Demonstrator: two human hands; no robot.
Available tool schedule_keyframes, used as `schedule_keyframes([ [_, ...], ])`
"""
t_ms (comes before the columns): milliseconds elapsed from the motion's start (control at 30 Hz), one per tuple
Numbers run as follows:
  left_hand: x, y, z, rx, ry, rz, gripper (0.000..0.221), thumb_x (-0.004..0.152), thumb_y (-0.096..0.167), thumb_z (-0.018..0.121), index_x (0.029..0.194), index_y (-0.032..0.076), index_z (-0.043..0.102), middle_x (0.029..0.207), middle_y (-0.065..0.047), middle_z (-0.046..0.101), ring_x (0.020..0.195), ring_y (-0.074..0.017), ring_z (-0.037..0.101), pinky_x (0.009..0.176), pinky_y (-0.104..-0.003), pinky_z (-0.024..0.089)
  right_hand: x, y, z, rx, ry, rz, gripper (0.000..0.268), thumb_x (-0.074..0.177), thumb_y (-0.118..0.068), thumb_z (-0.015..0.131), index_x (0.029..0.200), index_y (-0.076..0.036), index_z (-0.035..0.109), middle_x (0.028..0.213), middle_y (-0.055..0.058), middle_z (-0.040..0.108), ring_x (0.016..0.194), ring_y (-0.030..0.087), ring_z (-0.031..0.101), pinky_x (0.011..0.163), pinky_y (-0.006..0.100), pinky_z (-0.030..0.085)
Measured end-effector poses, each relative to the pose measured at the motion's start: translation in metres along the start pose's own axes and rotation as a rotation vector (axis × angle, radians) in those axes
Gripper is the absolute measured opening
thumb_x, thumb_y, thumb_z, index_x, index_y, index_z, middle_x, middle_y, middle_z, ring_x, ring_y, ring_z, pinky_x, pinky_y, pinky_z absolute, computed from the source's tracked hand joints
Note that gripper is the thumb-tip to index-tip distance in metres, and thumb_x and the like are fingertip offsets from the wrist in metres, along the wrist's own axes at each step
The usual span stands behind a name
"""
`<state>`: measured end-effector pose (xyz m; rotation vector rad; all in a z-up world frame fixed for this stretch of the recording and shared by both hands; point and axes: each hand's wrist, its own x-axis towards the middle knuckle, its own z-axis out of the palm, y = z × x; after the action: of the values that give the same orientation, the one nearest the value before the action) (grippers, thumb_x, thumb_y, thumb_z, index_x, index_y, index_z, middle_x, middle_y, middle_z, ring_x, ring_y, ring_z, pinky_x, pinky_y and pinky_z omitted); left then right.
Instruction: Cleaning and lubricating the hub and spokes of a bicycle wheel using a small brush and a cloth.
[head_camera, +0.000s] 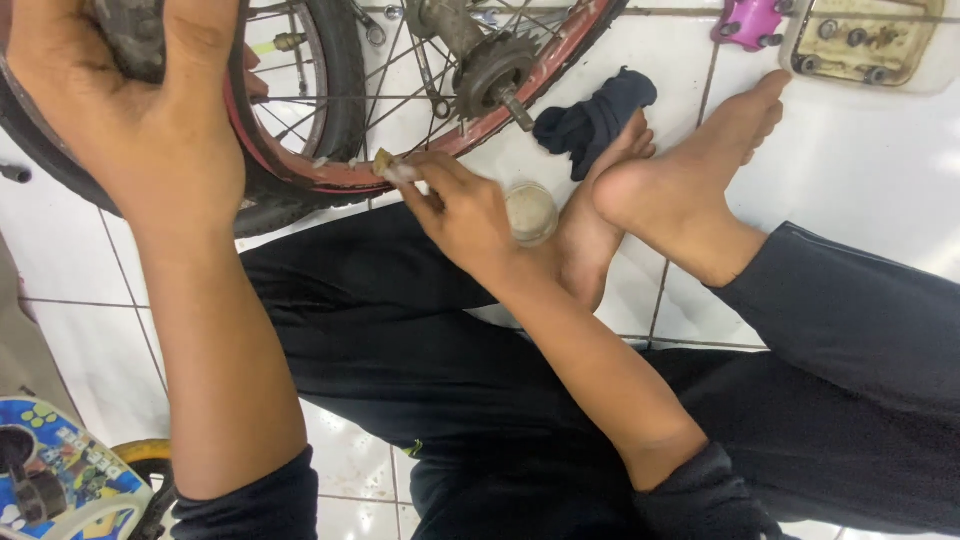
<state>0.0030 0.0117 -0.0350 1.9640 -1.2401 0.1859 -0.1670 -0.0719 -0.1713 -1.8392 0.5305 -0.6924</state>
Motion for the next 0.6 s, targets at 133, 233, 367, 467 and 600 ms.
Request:
schedule_keyframes([
  [133,-0.002,0.001,-0.002,-0.209,-0.032,-0.14,0.018,0.128,-0.01,0.069,0.137,-0.013,0.053,0.101,-0.029,0.063,0.071,-0.0311,0.062,0.067,-0.04,0.054,0.002,-0.002,-0.01,0.091,-0.035,-0.033,0.021,0.084,0.006,0.077,0.103,-0.002,0.07,0.096,0.007,0.072,0.058,0.013,0.053,0.052,0.025,0.042],
  [233,-0.006,-0.015,-0.002,-0.033,0.015,-0.012,0.018,0.124,-0.005,0.071,0.13,-0.016,0.057,0.11,-0.028,0.06,0.091,-0.0335,0.053,0.089,-0.044,0.049,0.005,0.001,-0.032,-0.012,0.152,-0.157,0.021,0.085,0.007,0.081,0.099,0.003,0.066,0.107,0.013,0.071,0.073,0.019,0.064,0.06,0.028,0.051],
  [367,-0.002,-0.012,-0.003,-0.1,0.003,-0.053,0.015,0.128,-0.008,0.068,0.132,-0.017,0.057,0.105,-0.029,0.062,0.078,-0.031,0.055,0.074,-0.042,0.05,0.014,-0.011,-0.036,-0.094,0.35,-0.126,0.02,0.086,0.006,0.081,0.097,0.0,0.065,0.104,0.009,0.068,0.068,0.016,0.053,0.063,0.029,0.047],
  [467,0.0,-0.006,-0.002,-0.177,-0.022,-0.124,0.017,0.13,-0.004,0.066,0.134,-0.015,0.055,0.095,-0.027,0.061,0.069,-0.0297,0.061,0.065,-0.039,0.054,0.022,-0.026,-0.03,-0.019,0.396,-0.034,0.024,0.087,0.009,0.082,0.105,-0.003,0.073,0.097,0.01,0.072,0.067,0.014,0.054,0.06,0.026,0.045],
  [600,-0.001,-0.007,-0.001,-0.181,-0.028,-0.108,0.018,0.129,-0.004,0.067,0.137,-0.016,0.055,0.101,-0.028,0.062,0.072,-0.0305,0.059,0.067,-0.04,0.052,0.017,-0.012,-0.015,0.13,0.475,0.219,0.012,0.09,-0.006,0.078,0.096,-0.006,0.068,0.076,-0.002,0.06,0.065,0.006,0.047,0.059,0.021,0.038],
])
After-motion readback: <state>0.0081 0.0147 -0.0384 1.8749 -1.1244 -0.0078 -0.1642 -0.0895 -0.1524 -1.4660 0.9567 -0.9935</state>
